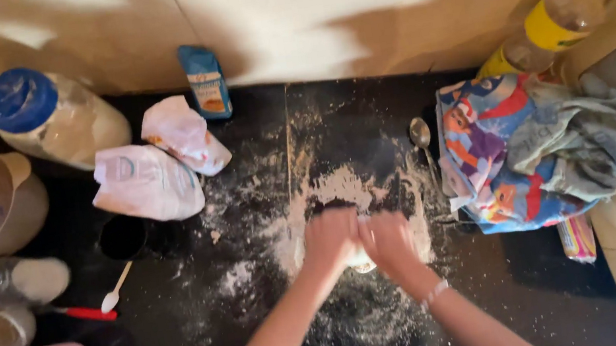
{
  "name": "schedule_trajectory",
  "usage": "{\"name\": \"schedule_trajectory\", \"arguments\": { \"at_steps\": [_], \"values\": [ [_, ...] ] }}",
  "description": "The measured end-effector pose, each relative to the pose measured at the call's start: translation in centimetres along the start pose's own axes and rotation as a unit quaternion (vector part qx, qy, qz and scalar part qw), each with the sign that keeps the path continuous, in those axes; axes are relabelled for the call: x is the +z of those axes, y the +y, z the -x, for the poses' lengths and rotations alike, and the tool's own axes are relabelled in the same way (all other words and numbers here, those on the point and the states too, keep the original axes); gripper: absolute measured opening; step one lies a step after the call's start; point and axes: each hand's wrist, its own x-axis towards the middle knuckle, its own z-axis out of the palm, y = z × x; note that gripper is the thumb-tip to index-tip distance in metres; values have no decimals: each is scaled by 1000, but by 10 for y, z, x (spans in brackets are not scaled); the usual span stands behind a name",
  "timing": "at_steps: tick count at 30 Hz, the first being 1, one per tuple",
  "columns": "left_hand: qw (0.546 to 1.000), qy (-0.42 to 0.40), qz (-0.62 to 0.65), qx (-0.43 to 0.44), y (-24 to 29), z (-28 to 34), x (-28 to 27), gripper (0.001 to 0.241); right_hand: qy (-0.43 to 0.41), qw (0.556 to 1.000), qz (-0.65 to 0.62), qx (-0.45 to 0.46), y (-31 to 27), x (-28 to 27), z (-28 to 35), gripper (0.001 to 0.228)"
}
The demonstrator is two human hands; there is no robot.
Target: Kneading dough on a floured countertop in a kitchen environment.
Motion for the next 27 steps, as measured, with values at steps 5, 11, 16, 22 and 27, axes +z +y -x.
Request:
{"name": "schedule_trajectory", "arguments": {
  "at_steps": [5,11,16,22,27],
  "values": [
    [902,422,12,89,2,78,69,35,-193,976,-47,85,-58,-42,41,41],
    [828,553,-20,91,11,25,49,41,85,994,-62,5,-24,4,23,40],
    [803,587,-56,82,-9,-63,61,43,92,995,-25,17,2,20,-38,42],
    [836,525,-11,159,-7,-129,-1,34,75,987,-20,142,5,18,-103,43],
    [849,469,54,236,0,-187,-26,21,42,902,-62,426,6,25,-142,28]
  ]
}}
